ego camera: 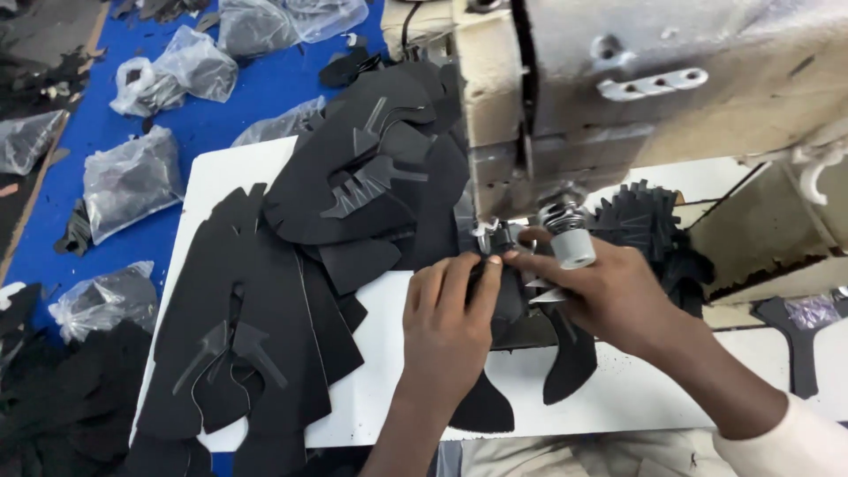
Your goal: The person uses a sewing machine to stitch black shoe sole parts. They guide the material under the needle, sew along the edges, and then remove the finished pieces to place them on a pile.
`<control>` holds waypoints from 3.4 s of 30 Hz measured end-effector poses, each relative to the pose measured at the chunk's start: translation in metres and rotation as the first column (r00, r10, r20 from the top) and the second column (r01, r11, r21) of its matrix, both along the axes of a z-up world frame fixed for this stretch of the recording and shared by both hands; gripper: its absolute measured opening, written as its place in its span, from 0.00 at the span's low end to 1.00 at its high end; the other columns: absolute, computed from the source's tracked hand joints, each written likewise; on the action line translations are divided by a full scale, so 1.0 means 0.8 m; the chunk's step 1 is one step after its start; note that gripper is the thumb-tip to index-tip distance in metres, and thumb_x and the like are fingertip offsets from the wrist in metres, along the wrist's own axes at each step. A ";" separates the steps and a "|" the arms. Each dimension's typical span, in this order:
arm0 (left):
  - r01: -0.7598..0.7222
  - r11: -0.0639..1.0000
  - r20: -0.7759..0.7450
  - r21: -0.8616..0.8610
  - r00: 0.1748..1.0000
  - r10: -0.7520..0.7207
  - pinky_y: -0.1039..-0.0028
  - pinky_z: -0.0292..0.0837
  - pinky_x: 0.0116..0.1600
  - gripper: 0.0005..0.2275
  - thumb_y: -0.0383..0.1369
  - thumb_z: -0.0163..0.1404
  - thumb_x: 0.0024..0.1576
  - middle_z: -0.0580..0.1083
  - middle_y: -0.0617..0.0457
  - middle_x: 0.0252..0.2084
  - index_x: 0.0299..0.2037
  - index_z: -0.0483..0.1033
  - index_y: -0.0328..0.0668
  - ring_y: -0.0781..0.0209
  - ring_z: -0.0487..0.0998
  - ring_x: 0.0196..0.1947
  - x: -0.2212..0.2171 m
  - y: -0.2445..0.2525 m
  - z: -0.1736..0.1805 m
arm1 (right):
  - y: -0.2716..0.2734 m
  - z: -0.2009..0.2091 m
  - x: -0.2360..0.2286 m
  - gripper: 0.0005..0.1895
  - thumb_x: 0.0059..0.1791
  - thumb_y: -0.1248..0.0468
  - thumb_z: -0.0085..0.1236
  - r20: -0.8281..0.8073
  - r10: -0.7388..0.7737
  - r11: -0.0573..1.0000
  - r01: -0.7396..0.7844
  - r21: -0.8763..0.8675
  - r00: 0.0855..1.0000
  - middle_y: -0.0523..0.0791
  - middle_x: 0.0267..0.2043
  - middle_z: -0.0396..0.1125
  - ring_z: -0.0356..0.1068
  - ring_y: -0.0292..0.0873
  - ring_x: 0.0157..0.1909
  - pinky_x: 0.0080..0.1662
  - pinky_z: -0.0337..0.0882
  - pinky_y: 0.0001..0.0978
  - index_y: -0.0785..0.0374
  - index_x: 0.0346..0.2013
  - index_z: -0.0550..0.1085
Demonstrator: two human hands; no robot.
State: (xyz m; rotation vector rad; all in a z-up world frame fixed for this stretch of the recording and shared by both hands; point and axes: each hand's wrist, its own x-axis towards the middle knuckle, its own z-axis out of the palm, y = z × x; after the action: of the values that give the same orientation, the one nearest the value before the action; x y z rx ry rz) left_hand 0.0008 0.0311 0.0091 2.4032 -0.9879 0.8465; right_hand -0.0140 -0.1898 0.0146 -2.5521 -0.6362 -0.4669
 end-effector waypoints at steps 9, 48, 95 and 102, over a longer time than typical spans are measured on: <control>-0.047 0.999 -0.025 -0.023 0.999 0.047 0.61 0.70 0.59 0.12 0.27 0.55 0.58 0.74 0.49 0.52 0.51 0.82 0.37 0.53 0.74 0.54 0.002 -0.008 -0.006 | 0.018 0.000 -0.011 0.41 0.36 0.68 0.65 0.061 -0.084 0.994 0.088 -0.063 0.995 0.47 0.63 0.68 0.74 0.51 0.45 0.36 0.76 0.44 0.48 0.65 0.69; -0.456 -0.246 -0.331 -0.856 0.846 -0.417 0.72 0.76 0.49 0.17 0.21 0.57 0.58 0.76 0.45 0.48 0.56 0.69 0.22 0.63 0.77 0.43 -0.014 -0.129 -0.069 | -0.048 0.041 0.055 0.44 0.48 0.51 0.53 -0.141 0.098 0.575 -0.172 -0.800 0.985 0.48 0.52 0.72 0.75 0.49 0.53 0.51 0.77 0.44 0.47 0.78 0.50; -0.313 0.802 -0.836 -0.509 0.402 -0.374 0.66 0.75 0.59 0.37 0.38 0.64 0.45 0.78 0.41 0.56 0.66 0.64 0.35 0.53 0.80 0.55 0.108 0.018 -0.015 | -0.011 0.048 0.036 0.48 0.32 0.74 0.57 -0.127 0.155 0.885 -0.194 -0.423 0.980 0.49 0.73 0.60 0.74 0.55 0.54 0.43 0.77 0.43 0.48 0.68 0.67; -0.363 0.736 -0.731 -0.572 0.632 -0.257 0.63 0.64 0.67 0.38 0.40 0.64 0.53 0.69 0.40 0.63 0.71 0.58 0.34 0.52 0.70 0.65 0.054 0.001 -0.044 | -0.052 0.008 0.043 0.48 0.43 0.65 0.63 -0.393 -0.017 0.869 -0.181 -0.461 0.919 0.38 0.62 0.67 0.74 0.46 0.56 0.56 0.75 0.40 0.29 0.75 0.58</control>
State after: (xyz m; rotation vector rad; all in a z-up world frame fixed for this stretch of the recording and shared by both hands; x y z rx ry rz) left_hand 0.0441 0.0315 -0.0259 1.7924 -0.1581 0.0399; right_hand 0.0207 -0.2314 0.0211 -2.9485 -0.7880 0.2757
